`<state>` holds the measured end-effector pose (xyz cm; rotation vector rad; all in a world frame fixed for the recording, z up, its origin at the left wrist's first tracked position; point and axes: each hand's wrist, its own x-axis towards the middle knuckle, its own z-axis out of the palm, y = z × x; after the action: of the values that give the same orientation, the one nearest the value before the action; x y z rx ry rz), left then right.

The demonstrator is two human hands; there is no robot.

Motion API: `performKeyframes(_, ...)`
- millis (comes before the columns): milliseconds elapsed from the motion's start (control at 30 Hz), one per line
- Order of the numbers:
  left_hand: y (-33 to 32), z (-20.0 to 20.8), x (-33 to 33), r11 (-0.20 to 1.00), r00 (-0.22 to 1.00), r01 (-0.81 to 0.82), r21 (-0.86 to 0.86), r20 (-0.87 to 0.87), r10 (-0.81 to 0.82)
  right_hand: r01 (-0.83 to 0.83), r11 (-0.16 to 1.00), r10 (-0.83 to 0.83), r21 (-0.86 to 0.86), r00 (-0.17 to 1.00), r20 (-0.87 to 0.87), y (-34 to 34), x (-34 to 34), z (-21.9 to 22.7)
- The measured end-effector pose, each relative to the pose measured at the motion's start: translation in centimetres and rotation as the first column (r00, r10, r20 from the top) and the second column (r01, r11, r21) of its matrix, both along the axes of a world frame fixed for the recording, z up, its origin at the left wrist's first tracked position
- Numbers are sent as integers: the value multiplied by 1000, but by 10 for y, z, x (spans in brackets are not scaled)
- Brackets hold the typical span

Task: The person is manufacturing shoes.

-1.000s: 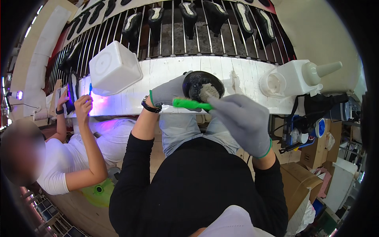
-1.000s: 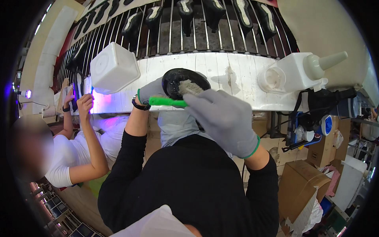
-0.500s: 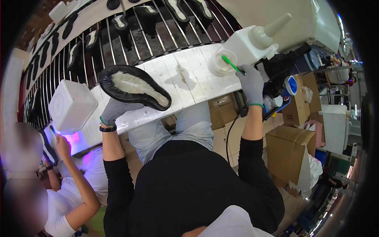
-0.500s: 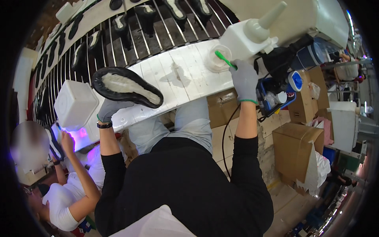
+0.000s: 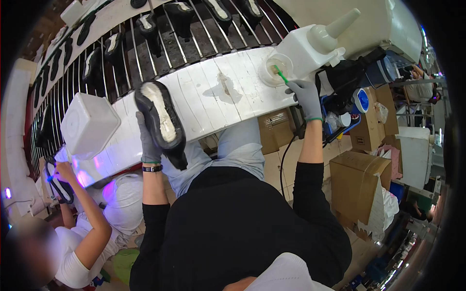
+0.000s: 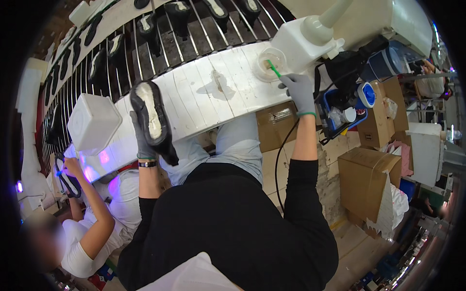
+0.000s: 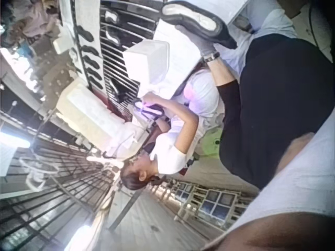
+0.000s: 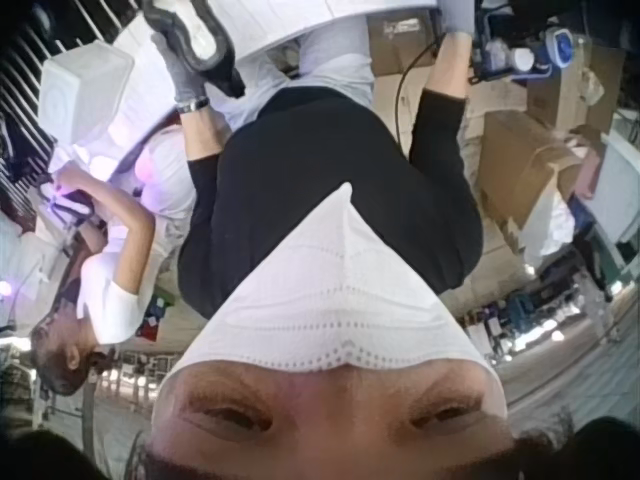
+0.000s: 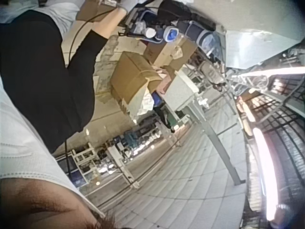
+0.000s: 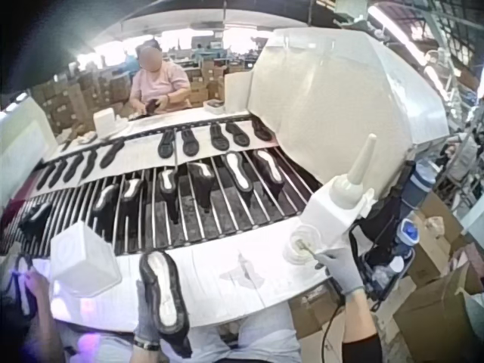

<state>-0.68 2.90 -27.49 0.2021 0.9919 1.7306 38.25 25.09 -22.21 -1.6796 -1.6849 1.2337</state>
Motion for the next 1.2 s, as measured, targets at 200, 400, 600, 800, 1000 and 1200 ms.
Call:
performKeyframes(200, -9, 16, 32, 995, 986, 65, 74, -161, -52, -129, 989, 75, -74, 860, -504, -32, -39, 24)
performKeyframes(400, 6, 84, 52, 969, 967, 244, -31, -65, -246, -478, 838, 543, 264, 779, -314, -75, -117, 96)
performKeyframes(600, 7, 108, 54, 962, 891, 273, -3, -377, -254, -549, 742, 649, 386, 732, -206, -81, -130, 99)
performKeyframes(800, 4, 117, 53, 929, 745, 366, -64, -578, -333, -503, 723, 637, 474, 751, -174, -70, -144, 102)
performKeyframes(1000, 1, 119, 57, 925, 446, 259, -280, -814, -371, -416, 726, 551, 547, 828, -103, -44, -157, 103)
performKeyframes(1200, 3, 109, 53, 932, 595, 312, -186, -726, -344, -552, 665, 668, 503, 741, -70, -31, -155, 119)
